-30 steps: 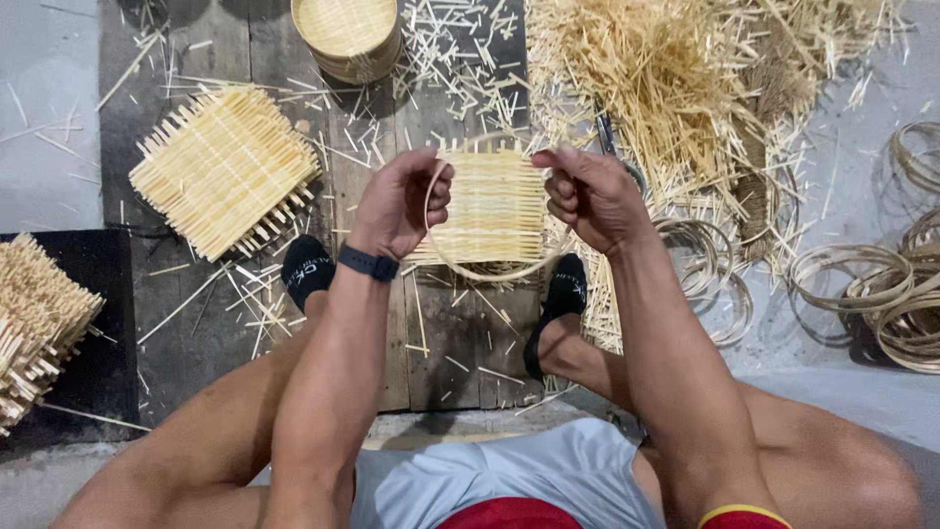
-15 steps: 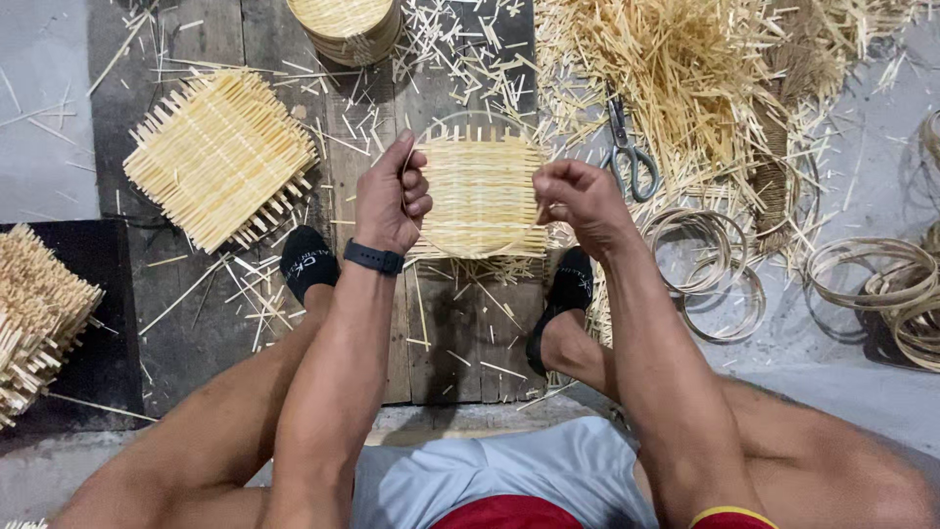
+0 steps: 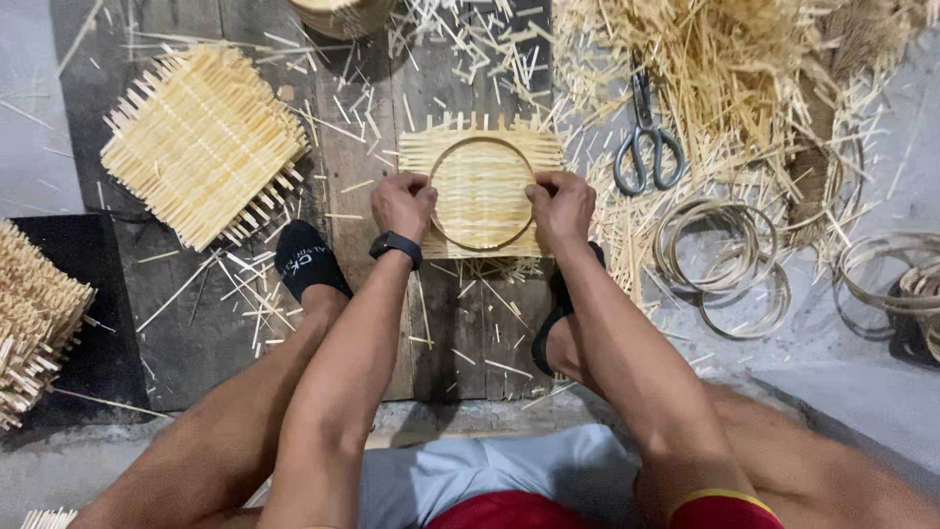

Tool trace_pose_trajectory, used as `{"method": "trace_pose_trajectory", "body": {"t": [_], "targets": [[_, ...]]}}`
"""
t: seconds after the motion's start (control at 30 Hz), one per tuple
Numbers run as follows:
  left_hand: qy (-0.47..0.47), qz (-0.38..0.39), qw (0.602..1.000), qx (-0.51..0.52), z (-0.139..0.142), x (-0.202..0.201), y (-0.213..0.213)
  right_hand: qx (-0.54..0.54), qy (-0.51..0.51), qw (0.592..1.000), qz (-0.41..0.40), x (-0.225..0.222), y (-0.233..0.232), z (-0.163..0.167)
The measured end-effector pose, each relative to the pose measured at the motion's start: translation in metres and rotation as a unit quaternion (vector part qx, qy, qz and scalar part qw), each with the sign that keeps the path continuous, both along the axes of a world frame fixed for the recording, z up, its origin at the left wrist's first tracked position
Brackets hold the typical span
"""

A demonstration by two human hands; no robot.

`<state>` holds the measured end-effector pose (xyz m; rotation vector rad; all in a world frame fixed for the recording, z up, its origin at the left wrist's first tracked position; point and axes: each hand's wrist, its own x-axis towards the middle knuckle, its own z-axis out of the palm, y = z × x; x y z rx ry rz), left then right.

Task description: The person sits on the floor and repeatedly places a woven bamboo mat over a circular wooden mold, then uses shears to trim the excess bamboo strips flush with the mold's edge. The person stacks the finished circular pieces and continues the process with new mats.

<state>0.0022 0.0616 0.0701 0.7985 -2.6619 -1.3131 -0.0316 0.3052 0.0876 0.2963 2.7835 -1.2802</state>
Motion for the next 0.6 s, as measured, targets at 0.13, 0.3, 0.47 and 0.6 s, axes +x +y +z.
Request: {"method": "trace_pose_trajectory", "body": {"t": [0.13, 0.3, 0.47, 0.6], "targets": [[-0.038, 0.017, 0.999, 0.021, 0.007, -0.004, 0.003, -0.019, -0.053, 0.998, -0.024, 0.0, 0.003, 0.003], [-0.038, 0.028, 0.999, -0.014, 0.008, -0.003, 0.011, 0.017, -0.05, 0.998, -0.021, -0.002, 0.008, -0.001], [-0.039, 0.02, 0.999, -0.008, -0.011, 0.003, 0.009, -0.021, -0.058, 0.998, -0.016, 0.003, 0.018, -0.014], [-0.039, 0.039, 0.995, 0.089, -0.034, 0.004, 0.001, -0.019, -0.039, 0.999, -0.017, 0.004, 0.021, -0.023]]}}
